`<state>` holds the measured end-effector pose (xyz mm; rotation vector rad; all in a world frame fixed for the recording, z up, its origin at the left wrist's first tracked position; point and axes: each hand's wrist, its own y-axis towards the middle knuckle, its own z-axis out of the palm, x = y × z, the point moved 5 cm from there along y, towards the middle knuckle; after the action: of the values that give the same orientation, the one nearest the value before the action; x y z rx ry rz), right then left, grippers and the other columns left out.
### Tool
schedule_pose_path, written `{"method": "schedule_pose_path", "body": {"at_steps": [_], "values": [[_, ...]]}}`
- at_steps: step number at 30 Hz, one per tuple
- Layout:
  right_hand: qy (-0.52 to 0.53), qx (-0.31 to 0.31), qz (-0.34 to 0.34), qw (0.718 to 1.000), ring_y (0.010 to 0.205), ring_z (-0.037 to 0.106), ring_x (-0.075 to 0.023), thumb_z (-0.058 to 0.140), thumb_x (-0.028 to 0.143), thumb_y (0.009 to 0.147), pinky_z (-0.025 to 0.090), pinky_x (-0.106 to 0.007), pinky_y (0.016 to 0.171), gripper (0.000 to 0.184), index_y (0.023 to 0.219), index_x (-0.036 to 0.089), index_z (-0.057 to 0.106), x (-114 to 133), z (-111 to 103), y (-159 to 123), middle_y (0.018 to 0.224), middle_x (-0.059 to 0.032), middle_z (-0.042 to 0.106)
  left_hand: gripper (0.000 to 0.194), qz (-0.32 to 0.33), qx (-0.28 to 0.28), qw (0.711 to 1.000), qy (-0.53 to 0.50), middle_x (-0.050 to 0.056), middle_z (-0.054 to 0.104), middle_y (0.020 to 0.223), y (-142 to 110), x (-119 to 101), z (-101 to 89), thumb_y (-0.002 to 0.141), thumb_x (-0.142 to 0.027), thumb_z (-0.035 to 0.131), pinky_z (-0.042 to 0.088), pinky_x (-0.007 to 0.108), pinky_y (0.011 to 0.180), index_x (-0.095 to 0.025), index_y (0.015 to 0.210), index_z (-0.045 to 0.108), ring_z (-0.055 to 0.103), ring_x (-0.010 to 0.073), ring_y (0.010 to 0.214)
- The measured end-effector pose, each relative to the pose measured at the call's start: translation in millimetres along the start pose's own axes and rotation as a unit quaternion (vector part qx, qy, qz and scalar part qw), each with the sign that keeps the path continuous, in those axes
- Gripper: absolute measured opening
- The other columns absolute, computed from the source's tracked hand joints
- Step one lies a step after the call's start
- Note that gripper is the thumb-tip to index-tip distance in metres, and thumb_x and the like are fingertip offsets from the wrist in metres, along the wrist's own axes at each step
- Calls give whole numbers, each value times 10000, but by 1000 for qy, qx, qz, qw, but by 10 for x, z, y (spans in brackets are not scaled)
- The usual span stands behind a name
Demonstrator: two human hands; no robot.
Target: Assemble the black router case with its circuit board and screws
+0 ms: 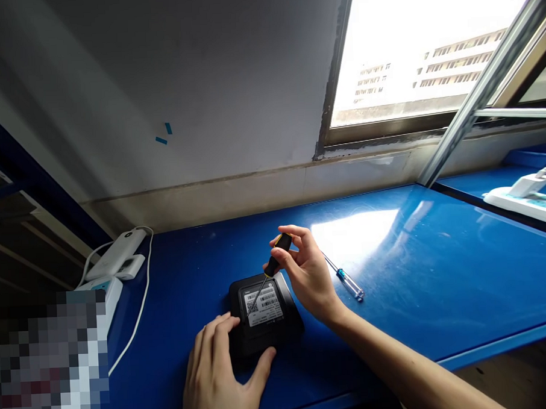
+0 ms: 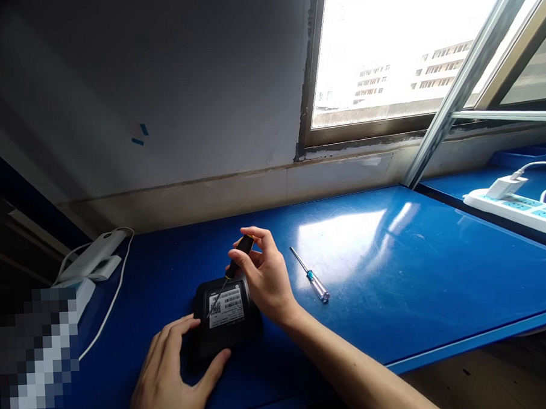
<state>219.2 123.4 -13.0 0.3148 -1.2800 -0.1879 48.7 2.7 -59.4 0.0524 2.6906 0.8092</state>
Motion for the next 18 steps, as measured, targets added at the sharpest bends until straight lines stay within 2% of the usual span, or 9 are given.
{"method": "schedule_pose_path", "body": {"at_steps": [7,10,13,15,18], "values": [[-13,19,-3,1000,717,721,-138,741,378,861,619,-274,628,363,1158,282,555,-54,29,-36,974,19,648,459,3,5,1000,-8,82,727,1114,-13,-6,7,844,-603,647,617,430,782,-259,1143,596,718,299,1023],[-43,34,-29,998,770,728,-142,590,414,970,615,-281,661,288,1223,278,575,-7,26,-42,1104,-32,673,435,-9,-5,1000,-17,89,682,1219,-24,-9,3,858,-582,634,615,415,797,-273,1163,598,712,289,1047],[-46,44,-40,997,854,733,-158,450,411,1030,626,-327,742,314,1284,280,580,23,13,-27,1249,-69,661,370,-26,-13,999,-32,86,624,1310,-31,-31,11,875,-567,611,607,403,806,-290,1121,614,693,285,1087],[-42,39,-35,998,866,725,-164,467,406,1022,626,-335,757,309,1268,266,592,18,-2,-11,1185,-66,686,350,-34,-8,999,-40,73,633,1287,-35,-48,31,875,-586,598,598,407,816,-297,1070,624,686,285,1084],[-62,22,-28,997,828,693,-157,567,415,981,612,-289,699,290,1215,253,622,6,-23,3,981,-31,683,363,-49,-14,998,-47,67,649,1266,-45,-48,55,877,-616,571,576,410,843,-294,1035,630,677,281,1075]]}}
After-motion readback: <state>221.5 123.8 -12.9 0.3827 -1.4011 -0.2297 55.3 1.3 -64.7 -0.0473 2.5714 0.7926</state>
